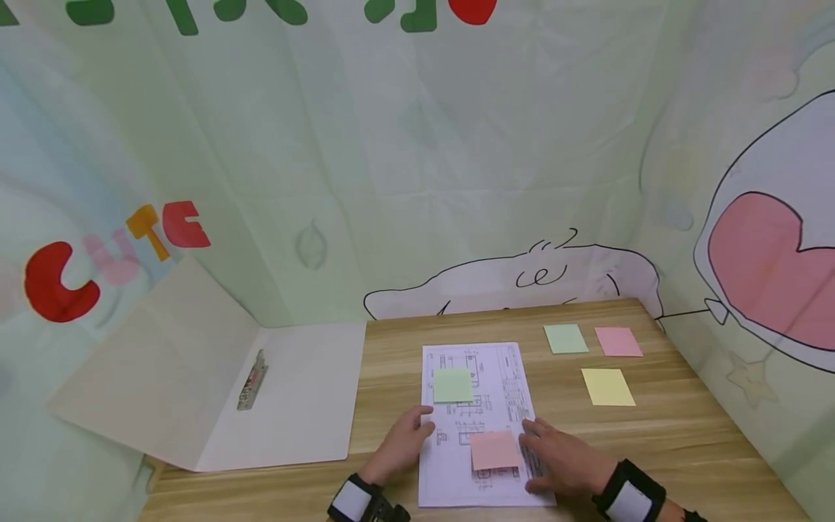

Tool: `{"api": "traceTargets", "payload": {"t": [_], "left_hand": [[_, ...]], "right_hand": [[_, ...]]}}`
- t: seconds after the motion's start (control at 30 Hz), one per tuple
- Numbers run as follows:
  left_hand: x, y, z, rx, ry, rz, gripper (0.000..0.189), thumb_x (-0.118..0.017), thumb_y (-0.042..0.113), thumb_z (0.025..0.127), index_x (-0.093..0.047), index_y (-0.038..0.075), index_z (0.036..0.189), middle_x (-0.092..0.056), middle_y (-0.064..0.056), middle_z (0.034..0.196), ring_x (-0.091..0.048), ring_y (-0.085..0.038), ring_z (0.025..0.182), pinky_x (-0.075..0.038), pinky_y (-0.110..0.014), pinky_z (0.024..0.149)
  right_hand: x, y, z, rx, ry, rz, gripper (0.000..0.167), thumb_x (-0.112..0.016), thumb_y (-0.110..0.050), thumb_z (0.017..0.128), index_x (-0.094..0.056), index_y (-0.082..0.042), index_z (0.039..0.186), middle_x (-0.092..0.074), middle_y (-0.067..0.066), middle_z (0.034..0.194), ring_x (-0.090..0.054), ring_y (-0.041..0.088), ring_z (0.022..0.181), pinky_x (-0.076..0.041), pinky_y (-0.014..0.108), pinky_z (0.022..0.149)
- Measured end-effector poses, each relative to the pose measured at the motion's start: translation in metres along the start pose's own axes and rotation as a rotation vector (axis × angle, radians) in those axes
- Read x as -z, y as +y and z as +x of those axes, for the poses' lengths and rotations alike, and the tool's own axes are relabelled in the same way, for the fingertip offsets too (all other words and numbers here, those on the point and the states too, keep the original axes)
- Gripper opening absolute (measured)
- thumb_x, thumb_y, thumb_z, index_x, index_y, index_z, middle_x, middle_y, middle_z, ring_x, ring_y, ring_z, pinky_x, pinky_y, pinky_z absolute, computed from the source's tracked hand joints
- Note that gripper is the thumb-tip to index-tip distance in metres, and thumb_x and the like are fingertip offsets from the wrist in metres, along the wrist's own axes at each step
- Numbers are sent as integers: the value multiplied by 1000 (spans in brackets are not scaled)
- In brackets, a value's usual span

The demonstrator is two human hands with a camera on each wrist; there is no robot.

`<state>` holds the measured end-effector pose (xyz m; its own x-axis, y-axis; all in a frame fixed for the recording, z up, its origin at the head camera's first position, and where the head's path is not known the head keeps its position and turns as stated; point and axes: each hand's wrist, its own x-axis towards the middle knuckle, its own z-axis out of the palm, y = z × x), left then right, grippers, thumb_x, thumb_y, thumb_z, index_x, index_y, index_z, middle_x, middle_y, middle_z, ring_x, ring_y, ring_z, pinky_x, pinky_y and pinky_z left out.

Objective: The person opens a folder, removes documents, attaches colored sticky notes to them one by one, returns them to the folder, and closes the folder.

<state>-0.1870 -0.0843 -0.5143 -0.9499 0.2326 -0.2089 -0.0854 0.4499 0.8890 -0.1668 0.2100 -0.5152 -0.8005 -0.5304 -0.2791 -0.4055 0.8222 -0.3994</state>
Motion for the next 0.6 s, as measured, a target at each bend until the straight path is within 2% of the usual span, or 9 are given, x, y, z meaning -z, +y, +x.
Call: {"api": "traceTargets", "payload": {"t": [0.13, 0.27, 0.3, 0.4, 0.5, 0.6], "left_hand": [[1, -4, 3, 52, 62, -127, 38, -47, 16, 96, -49, -5, 126, -46, -28, 131, -47, -42, 117, -39, -55, 94], [3, -8, 3, 77, 104, -300, 40, -46, 13, 95, -46, -10, 128, -47, -28, 128, -55, -32, 104, -47, -44, 86], [3, -9, 3, 85, 108, -340, 41, -46, 12, 95, -44, -11, 129, -46, -29, 129, -55, -31, 105, -48, -42, 86], [5, -10, 3, 106, 99, -448, 47, -46, 10, 95, -35, -14, 134, -45, -30, 129, -54, -29, 108, -47, -40, 87], [6, -12, 4, 109, 59, -538, 53, -46, 10, 95, -26, -17, 136, -49, -28, 125, -55, -26, 105, -47, -38, 87], [5, -11, 3, 81, 1, -611, 50, -44, 11, 97, -29, -18, 134, -54, -24, 118, -56, -21, 98, -48, -35, 83]], "right_hand": [[1, 0, 1, -7, -4, 16, 67, -77, -42, 76, -55, -6, 128, -43, 19, 140, -39, 43, 127, -35, 55, 98], [0, 0, 1, -11, -2, 23, 67, -78, -40, 75, -55, -5, 128, -42, 20, 141, -42, 43, 124, -36, 55, 97], [0, -1, 1, -12, 0, 21, 68, -78, -40, 75, -55, -5, 128, -41, 20, 141, -43, 43, 124, -36, 55, 97], [1, -1, 2, -15, 2, 18, 70, -77, -41, 75, -54, -4, 129, -41, 21, 141, -44, 43, 123, -37, 55, 97], [1, -2, 2, -6, 9, 8, 71, -76, -44, 76, -53, -2, 129, -40, 23, 141, -45, 43, 122, -37, 54, 96], [1, -3, 1, -2, 13, -2, 73, -74, -47, 77, -53, -1, 129, -40, 25, 140, -46, 42, 121, -38, 54, 96]]}}
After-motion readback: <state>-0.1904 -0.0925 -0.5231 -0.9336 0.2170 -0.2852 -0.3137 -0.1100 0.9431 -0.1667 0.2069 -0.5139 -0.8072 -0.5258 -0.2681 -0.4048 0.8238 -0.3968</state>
